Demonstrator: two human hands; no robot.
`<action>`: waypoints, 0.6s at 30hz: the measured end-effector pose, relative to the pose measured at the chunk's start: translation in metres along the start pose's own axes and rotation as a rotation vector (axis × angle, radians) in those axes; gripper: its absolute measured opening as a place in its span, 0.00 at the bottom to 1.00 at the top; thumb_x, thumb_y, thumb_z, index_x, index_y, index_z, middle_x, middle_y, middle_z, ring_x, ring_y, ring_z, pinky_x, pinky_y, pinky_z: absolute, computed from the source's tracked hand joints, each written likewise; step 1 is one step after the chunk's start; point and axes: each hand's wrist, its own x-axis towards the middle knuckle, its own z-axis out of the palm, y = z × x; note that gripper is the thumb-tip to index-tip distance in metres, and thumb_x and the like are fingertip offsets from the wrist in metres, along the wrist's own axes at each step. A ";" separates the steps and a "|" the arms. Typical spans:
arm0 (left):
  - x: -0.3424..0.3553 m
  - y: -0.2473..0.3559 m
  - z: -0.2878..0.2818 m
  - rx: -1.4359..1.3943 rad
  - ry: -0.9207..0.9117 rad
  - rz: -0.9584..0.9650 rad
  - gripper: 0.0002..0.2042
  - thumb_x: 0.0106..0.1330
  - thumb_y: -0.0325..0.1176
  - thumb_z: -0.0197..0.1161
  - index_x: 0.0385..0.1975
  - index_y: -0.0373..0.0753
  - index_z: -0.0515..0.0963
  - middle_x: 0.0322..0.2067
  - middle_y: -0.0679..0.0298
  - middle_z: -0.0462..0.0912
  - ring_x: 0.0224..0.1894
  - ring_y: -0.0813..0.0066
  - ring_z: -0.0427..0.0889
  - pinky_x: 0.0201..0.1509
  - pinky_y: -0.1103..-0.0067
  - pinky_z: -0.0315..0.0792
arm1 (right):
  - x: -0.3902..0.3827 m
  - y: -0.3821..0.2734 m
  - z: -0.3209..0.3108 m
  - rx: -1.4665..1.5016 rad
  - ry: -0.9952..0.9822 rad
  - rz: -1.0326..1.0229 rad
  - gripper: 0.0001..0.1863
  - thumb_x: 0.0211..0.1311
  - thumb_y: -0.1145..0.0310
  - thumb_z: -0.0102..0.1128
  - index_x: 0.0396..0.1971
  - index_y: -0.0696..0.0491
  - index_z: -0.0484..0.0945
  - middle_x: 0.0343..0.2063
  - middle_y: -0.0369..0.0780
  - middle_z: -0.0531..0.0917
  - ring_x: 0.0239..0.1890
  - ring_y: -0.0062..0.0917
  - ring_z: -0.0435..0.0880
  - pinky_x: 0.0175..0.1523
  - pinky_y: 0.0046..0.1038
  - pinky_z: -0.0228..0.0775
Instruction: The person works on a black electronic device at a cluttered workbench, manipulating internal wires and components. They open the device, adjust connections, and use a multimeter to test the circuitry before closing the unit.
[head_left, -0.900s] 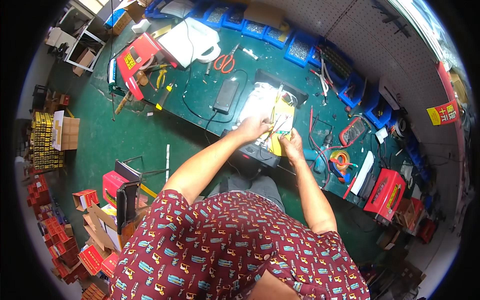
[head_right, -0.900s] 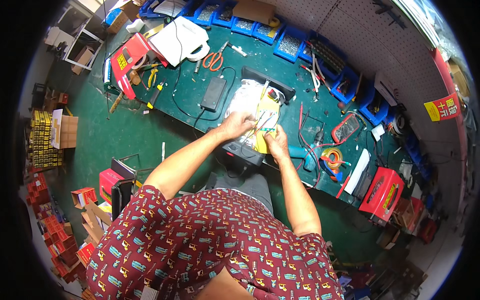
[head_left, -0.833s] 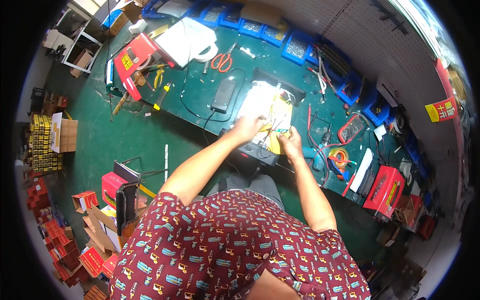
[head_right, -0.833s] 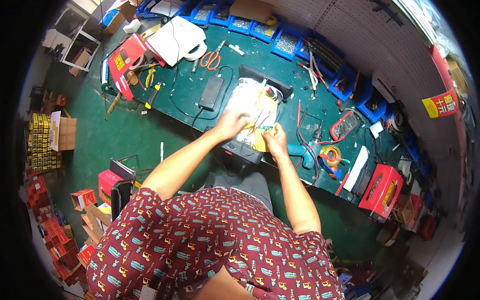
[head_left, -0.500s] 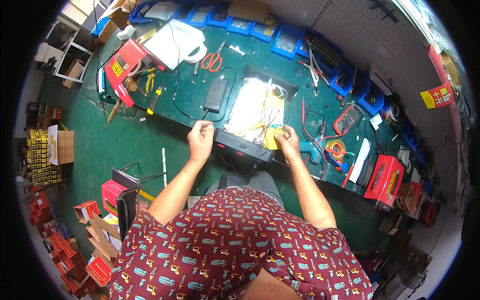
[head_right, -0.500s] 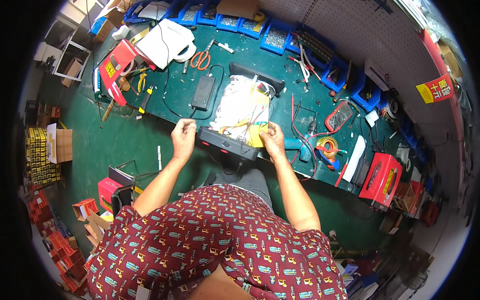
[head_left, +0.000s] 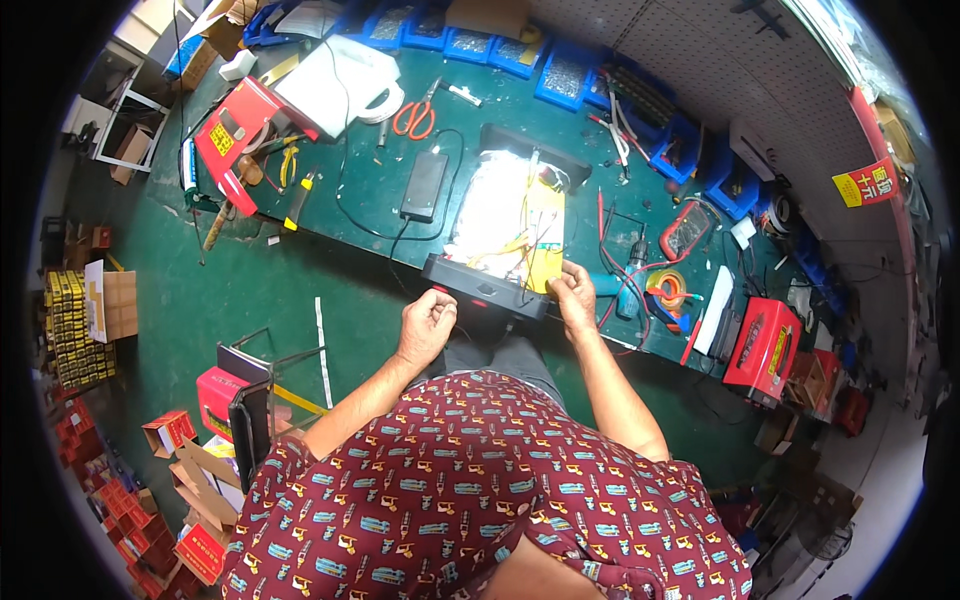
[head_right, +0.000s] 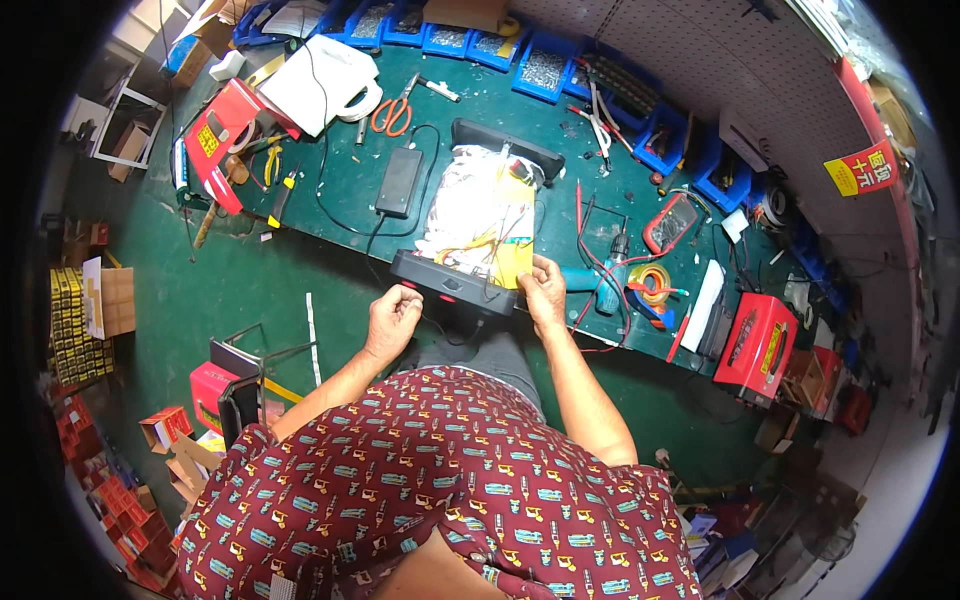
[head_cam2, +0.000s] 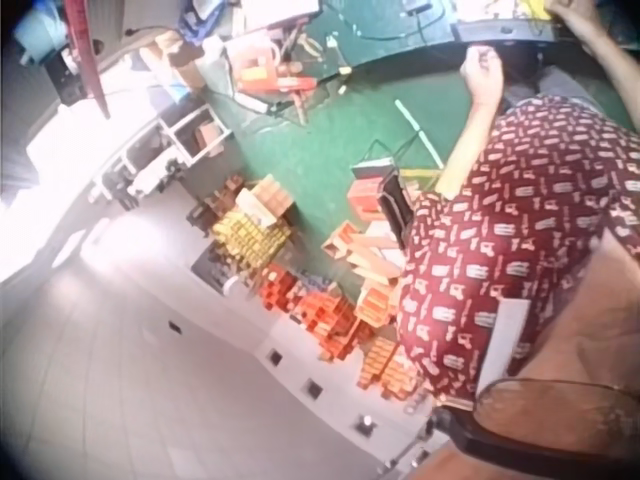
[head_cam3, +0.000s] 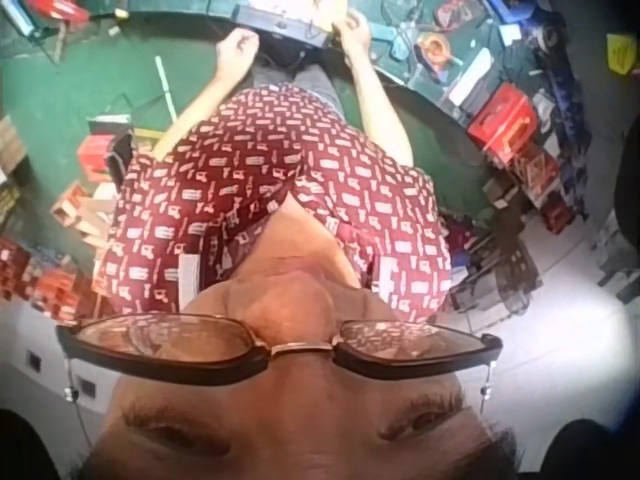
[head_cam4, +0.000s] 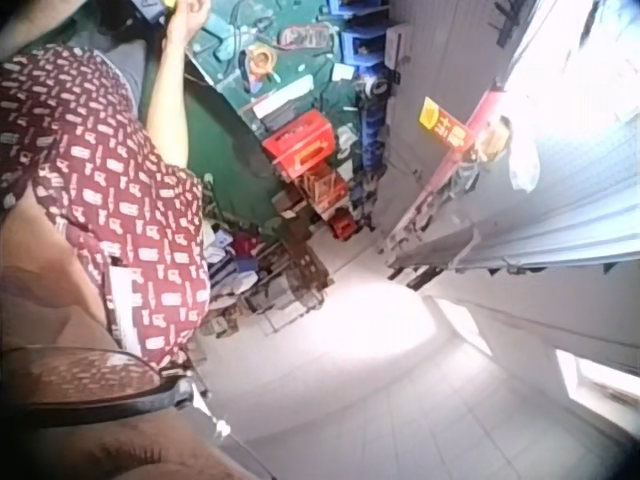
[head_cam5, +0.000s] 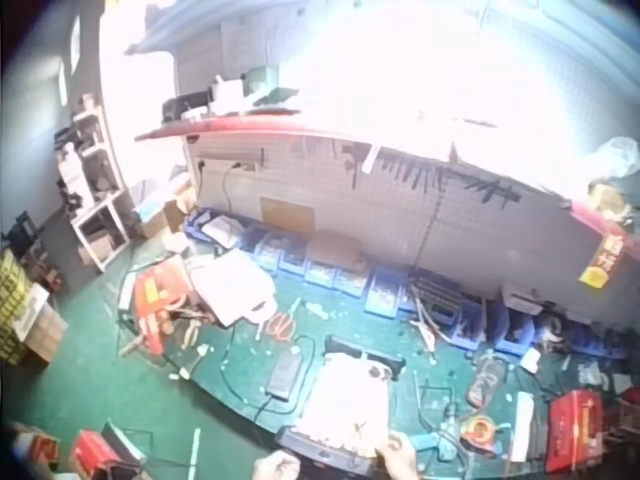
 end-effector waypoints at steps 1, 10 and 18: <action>0.003 -0.001 -0.001 -0.005 0.001 0.017 0.02 0.65 0.25 0.62 0.33 0.33 0.79 0.23 0.71 0.78 0.25 0.89 0.72 0.30 0.85 0.70 | 0.001 -0.001 0.000 -0.007 0.002 -0.008 0.27 0.60 0.78 0.58 0.61 0.63 0.66 0.47 0.46 0.83 0.46 0.25 0.83 0.52 0.25 0.76; 0.024 0.019 -0.003 -0.030 -0.010 0.053 0.04 0.67 0.24 0.62 0.37 0.31 0.80 0.23 0.71 0.79 0.25 0.90 0.72 0.30 0.85 0.70 | 0.000 -0.001 0.004 -0.039 0.027 -0.039 0.26 0.62 0.77 0.57 0.61 0.62 0.67 0.46 0.44 0.84 0.46 0.25 0.83 0.52 0.27 0.76; 0.020 0.018 0.002 -0.043 -0.033 0.055 0.05 0.67 0.24 0.62 0.38 0.31 0.80 0.24 0.71 0.79 0.25 0.89 0.73 0.31 0.85 0.71 | -0.003 -0.001 0.005 -0.034 0.044 -0.037 0.29 0.59 0.78 0.59 0.62 0.63 0.66 0.46 0.46 0.84 0.46 0.25 0.83 0.52 0.26 0.75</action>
